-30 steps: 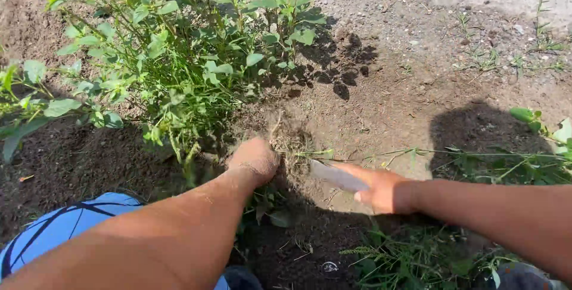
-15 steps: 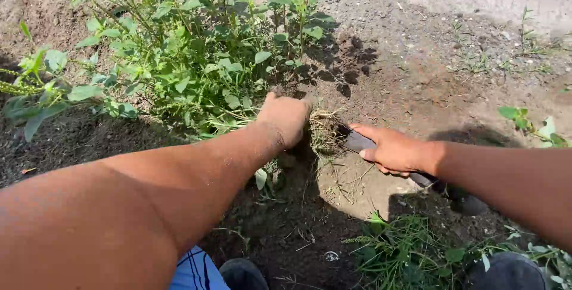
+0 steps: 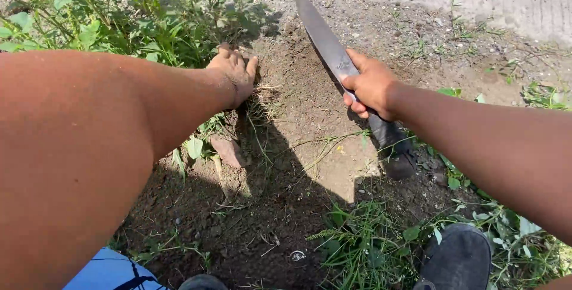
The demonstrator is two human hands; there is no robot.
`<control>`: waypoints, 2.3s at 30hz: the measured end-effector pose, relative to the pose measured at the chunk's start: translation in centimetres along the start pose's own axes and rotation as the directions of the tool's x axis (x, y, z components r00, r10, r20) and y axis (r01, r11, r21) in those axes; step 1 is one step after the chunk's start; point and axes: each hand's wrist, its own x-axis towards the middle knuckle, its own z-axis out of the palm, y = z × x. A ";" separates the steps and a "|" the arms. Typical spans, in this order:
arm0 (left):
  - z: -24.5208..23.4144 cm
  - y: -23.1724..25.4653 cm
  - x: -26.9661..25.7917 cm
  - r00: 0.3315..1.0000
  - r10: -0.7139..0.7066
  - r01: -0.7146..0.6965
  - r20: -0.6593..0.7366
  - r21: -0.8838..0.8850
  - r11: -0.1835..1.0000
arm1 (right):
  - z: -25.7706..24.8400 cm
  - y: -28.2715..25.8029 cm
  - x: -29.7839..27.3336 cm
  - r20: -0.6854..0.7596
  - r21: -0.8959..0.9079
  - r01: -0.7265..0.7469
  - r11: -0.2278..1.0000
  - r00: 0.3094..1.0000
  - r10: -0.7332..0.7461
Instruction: Remove weeds from the soil using a machete and hands.
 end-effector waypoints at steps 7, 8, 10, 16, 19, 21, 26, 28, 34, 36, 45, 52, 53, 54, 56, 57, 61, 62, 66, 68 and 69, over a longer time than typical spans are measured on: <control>9.4 -3.7 4.6 0.962 -0.055 0.088 0.268 -0.112 0.990 | 2.2 -1.6 1.8 -0.065 0.097 0.099 0.990 0.994 -0.093; 10.5 -4.1 4.2 0.957 -0.125 0.185 0.263 -0.219 0.958 | 2.8 -1.8 2.2 -0.154 0.169 0.167 0.971 0.978 -0.141; 8.5 -3.9 1.6 0.922 -0.250 0.349 0.296 -0.357 0.866 | 5.3 -1.4 2.5 -0.239 0.175 0.173 0.969 0.962 -0.129; 10.4 -3.7 1.6 0.926 -0.319 0.377 0.202 -0.456 0.806 | 10.9 4.2 -2.1 0.118 -0.241 -0.002 0.971 0.993 0.031; 10.1 -3.3 -0.3 0.938 -0.325 0.339 0.122 -0.525 0.780 | 8.2 4.1 -1.0 0.190 -0.340 0.012 0.940 0.980 0.057; 9.8 -2.8 -0.6 0.933 -0.343 0.337 0.107 -0.588 0.735 | 6.7 3.2 -0.2 0.142 -0.328 0.044 0.944 0.990 0.003; 8.1 -2.4 -2.7 0.894 -0.422 0.407 0.152 -0.670 0.621 | 12.6 2.3 -2.4 -0.199 0.118 0.093 0.989 0.978 -0.068; 5.8 -2.6 -5.1 0.893 -0.417 0.410 0.171 -0.690 0.596 | 13.9 2.9 -4.4 0.019 -0.080 -0.036 0.996 0.999 0.037; 6.3 -1.3 -7.6 0.890 -0.406 0.426 0.206 -0.692 0.582 | 8.2 2.9 -0.7 0.121 -0.194 0.031 0.981 0.993 -0.007; 7.5 -1.2 -6.7 0.885 -0.422 0.432 0.197 -0.686 0.585 | 9.3 2.9 0.0 0.008 -0.028 0.100 0.995 0.995 -0.100; 6.1 -0.9 -7.1 0.917 -0.375 0.363 0.135 -0.670 0.647 | 5.4 4.2 -1.5 0.197 -0.403 -0.025 0.915 0.974 0.113; 6.5 -0.1 -7.9 0.933 -0.340 0.337 0.117 -0.610 0.717 | 13.6 6.5 -1.8 0.024 0.089 0.012 0.996 1.000 -0.014; 5.9 0.6 -8.9 0.954 -0.278 0.290 0.115 -0.594 0.750 | 16.2 6.9 -5.0 0.372 -0.272 -0.057 0.961 0.914 0.160; 6.8 0.9 -10.0 0.950 -0.285 0.302 0.125 -0.590 0.749 | 13.9 6.4 -4.2 0.384 -0.271 -0.051 0.961 0.910 0.157; 8.3 0.0 -13.3 0.977 -0.148 0.208 0.154 -0.527 0.824 | 10.6 4.9 -2.6 0.328 -0.423 0.047 0.905 0.939 0.105; 9.4 0.1 -14.6 0.972 -0.159 0.227 0.172 -0.525 0.820 | 9.9 4.4 -2.3 0.348 -0.423 0.057 0.904 0.932 0.104; 10.6 0.4 -17.2 0.966 -0.140 0.240 0.219 -0.538 0.808 | 8.8 1.8 -2.3 0.054 0.003 0.161 0.987 0.986 -0.161; 10.3 0.3 -17.2 0.969 -0.123 0.223 0.215 -0.538 0.813 | 9.2 1.3 -2.8 -0.044 0.069 0.208 0.976 0.978 -0.206; 4.6 2.9 -15.8 0.985 -0.085 0.151 0.149 -0.515 0.844 | 12.7 3.8 -5.7 -0.121 -0.020 0.205 0.979 0.971 -0.206; 4.0 4.1 -13.6 0.997 0.016 0.017 0.078 -0.400 0.916 | 12.6 6.0 -6.4 0.311 -0.451 -0.028 0.892 0.932 0.186; 3.5 4.4 -13.5 0.997 0.023 0.006 0.068 -0.404 0.915 | 12.1 5.8 -6.4 0.299 -0.454 -0.037 0.890 0.935 0.191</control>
